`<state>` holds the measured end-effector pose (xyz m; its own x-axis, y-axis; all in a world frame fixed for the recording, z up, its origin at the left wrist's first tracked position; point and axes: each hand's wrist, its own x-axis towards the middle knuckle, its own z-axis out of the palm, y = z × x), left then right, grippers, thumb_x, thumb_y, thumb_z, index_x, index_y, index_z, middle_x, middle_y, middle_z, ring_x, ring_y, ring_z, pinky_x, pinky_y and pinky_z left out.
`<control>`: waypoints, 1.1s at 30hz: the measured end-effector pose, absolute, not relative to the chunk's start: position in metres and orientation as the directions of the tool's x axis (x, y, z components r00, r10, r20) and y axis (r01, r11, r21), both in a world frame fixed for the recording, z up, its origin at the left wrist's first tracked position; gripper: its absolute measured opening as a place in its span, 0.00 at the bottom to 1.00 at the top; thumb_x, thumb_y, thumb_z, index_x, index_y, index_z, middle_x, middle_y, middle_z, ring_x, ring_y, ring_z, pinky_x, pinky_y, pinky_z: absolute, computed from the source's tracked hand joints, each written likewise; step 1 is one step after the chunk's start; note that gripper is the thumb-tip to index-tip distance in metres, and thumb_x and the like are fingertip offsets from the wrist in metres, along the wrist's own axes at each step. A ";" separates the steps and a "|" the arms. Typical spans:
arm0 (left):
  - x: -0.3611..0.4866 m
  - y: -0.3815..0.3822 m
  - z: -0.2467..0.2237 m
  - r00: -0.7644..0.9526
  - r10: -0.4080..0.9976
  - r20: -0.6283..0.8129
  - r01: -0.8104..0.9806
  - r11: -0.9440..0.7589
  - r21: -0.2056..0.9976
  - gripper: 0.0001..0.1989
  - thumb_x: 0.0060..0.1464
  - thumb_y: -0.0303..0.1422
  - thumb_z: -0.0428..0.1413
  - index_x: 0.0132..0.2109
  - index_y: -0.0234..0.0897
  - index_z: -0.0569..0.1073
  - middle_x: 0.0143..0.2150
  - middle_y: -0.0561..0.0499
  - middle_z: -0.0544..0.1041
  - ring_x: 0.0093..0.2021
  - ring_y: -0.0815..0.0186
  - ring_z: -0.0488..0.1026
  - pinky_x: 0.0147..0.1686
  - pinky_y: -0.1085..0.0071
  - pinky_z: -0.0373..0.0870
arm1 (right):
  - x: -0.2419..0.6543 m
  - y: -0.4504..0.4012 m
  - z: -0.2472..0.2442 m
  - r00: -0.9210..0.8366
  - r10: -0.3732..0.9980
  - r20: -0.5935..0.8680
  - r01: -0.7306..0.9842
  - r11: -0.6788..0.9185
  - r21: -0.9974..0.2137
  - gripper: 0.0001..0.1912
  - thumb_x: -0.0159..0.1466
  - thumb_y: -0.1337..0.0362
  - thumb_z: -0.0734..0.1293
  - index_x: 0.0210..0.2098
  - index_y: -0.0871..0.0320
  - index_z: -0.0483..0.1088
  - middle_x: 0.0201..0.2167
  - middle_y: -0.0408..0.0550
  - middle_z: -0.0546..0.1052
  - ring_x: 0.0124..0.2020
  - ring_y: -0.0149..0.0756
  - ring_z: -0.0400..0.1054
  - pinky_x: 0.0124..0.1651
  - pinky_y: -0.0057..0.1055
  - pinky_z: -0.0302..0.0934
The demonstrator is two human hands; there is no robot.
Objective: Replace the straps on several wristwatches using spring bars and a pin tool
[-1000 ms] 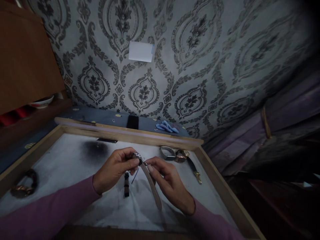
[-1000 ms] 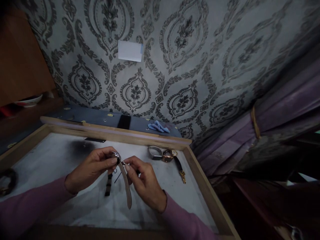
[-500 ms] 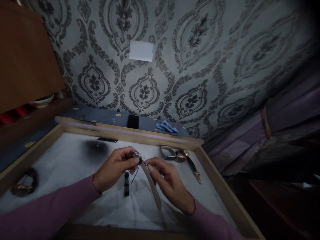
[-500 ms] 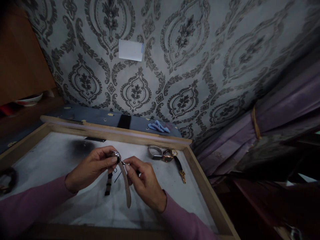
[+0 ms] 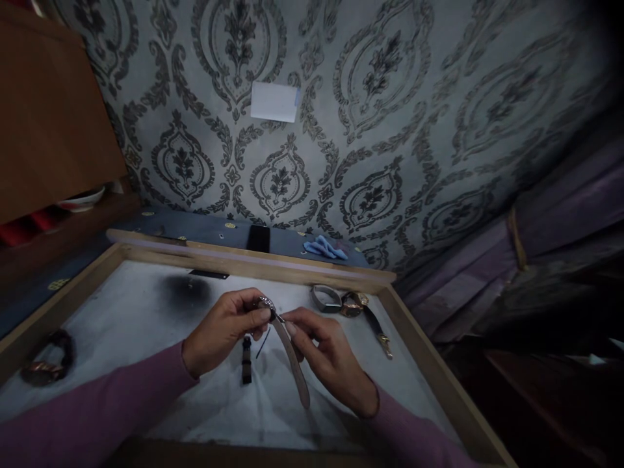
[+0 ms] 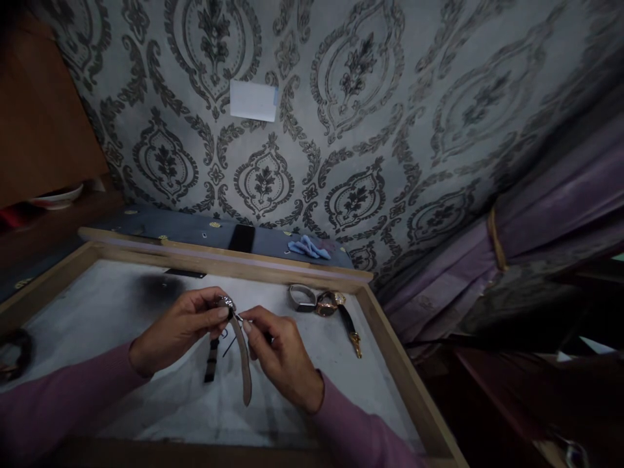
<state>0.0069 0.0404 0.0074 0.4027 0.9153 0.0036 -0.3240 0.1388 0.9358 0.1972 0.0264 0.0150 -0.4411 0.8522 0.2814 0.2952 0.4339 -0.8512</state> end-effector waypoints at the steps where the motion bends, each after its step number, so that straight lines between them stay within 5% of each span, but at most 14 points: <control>1: 0.007 0.040 0.008 0.404 0.915 0.002 -0.323 0.140 0.936 0.10 0.50 0.36 0.63 0.32 0.33 0.74 0.24 0.54 0.68 0.25 0.72 0.62 0.28 0.74 0.58 | 0.197 0.027 0.015 -0.440 0.851 0.288 0.300 0.442 -0.846 0.17 0.69 0.55 0.60 0.41 0.61 0.74 0.21 0.43 0.71 0.19 0.28 0.63 0.22 0.24 0.59; 21: 0.007 0.040 0.005 0.381 0.925 0.019 -0.297 0.103 0.949 0.10 0.52 0.37 0.62 0.32 0.33 0.73 0.24 0.54 0.69 0.25 0.72 0.62 0.28 0.74 0.58 | 0.194 0.024 0.015 -0.400 0.844 0.358 0.333 0.498 -0.801 0.15 0.70 0.60 0.59 0.45 0.60 0.74 0.21 0.42 0.71 0.21 0.29 0.64 0.25 0.24 0.60; 27: 0.008 0.039 0.010 0.356 0.934 0.025 -0.295 0.087 0.952 0.11 0.50 0.37 0.62 0.31 0.33 0.74 0.24 0.54 0.70 0.24 0.72 0.62 0.27 0.73 0.58 | 0.191 0.021 0.015 -0.397 0.696 0.599 0.384 0.718 -0.580 0.13 0.69 0.66 0.59 0.47 0.57 0.74 0.28 0.48 0.78 0.26 0.34 0.71 0.30 0.29 0.65; 33: 0.009 0.038 0.009 0.350 0.936 -0.028 -0.354 0.160 0.922 0.10 0.48 0.36 0.64 0.31 0.32 0.75 0.25 0.53 0.71 0.25 0.72 0.63 0.27 0.75 0.59 | 0.187 0.020 0.006 -0.445 0.561 0.698 0.405 0.822 -0.402 0.17 0.67 0.74 0.60 0.53 0.59 0.70 0.21 0.45 0.74 0.22 0.33 0.67 0.26 0.28 0.61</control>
<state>0.0088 0.0377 0.0093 0.3500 0.9363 -0.0284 -0.3535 0.1601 0.9216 0.1866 0.0202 0.0059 -0.4449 0.5606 0.6984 0.4047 0.8215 -0.4017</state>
